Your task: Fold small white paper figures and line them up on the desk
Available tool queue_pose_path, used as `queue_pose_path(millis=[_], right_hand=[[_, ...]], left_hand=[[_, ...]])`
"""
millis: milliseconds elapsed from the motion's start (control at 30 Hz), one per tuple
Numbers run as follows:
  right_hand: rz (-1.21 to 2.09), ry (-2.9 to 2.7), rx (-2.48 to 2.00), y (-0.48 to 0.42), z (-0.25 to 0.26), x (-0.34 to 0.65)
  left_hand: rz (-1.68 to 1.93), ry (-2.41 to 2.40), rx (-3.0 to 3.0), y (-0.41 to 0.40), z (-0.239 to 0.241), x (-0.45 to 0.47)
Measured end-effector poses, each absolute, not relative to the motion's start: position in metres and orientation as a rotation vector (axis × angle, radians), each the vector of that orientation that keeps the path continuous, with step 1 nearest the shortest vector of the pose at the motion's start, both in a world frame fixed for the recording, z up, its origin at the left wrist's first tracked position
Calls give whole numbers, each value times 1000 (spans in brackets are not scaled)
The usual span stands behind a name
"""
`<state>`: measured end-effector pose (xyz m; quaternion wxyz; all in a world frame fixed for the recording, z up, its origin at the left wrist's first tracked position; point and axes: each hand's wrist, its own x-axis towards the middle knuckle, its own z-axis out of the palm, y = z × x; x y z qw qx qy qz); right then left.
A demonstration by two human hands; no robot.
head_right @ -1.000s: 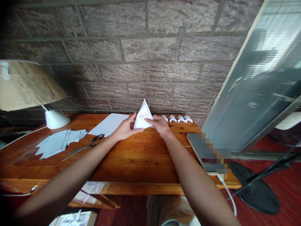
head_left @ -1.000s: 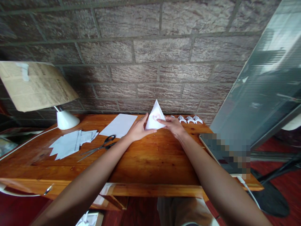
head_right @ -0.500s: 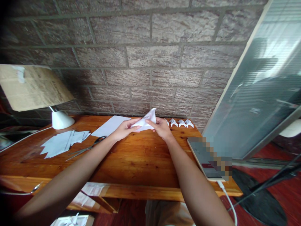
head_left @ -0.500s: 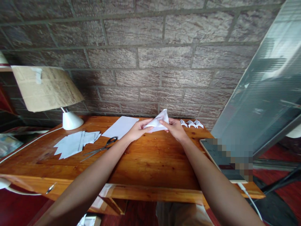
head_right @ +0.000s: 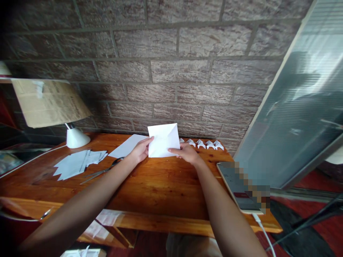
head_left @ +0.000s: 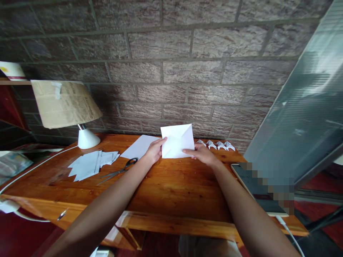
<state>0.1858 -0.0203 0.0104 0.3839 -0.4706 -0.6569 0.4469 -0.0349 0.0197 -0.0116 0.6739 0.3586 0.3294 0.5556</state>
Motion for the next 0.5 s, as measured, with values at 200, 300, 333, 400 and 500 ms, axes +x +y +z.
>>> queue_pose_path(millis=[200,300,333,400,500], right_hand=[[1019,-1183,-1176,-14,12,188],[1076,-1053,-1039,-13,8,180],[1122,-1091,-1020,-14,6,176],[1194,-1192,-1011,-16,3,171],[1220,-1241,-1027,-19,-1,168]], left_hand=[[1135,757,851,14,-11,-34],[1072,737,918,8,-12,-29],[1075,733,924,7,-12,-27],[1095,732,922,7,-12,-26],[1152,760,933,12,-9,-33]])
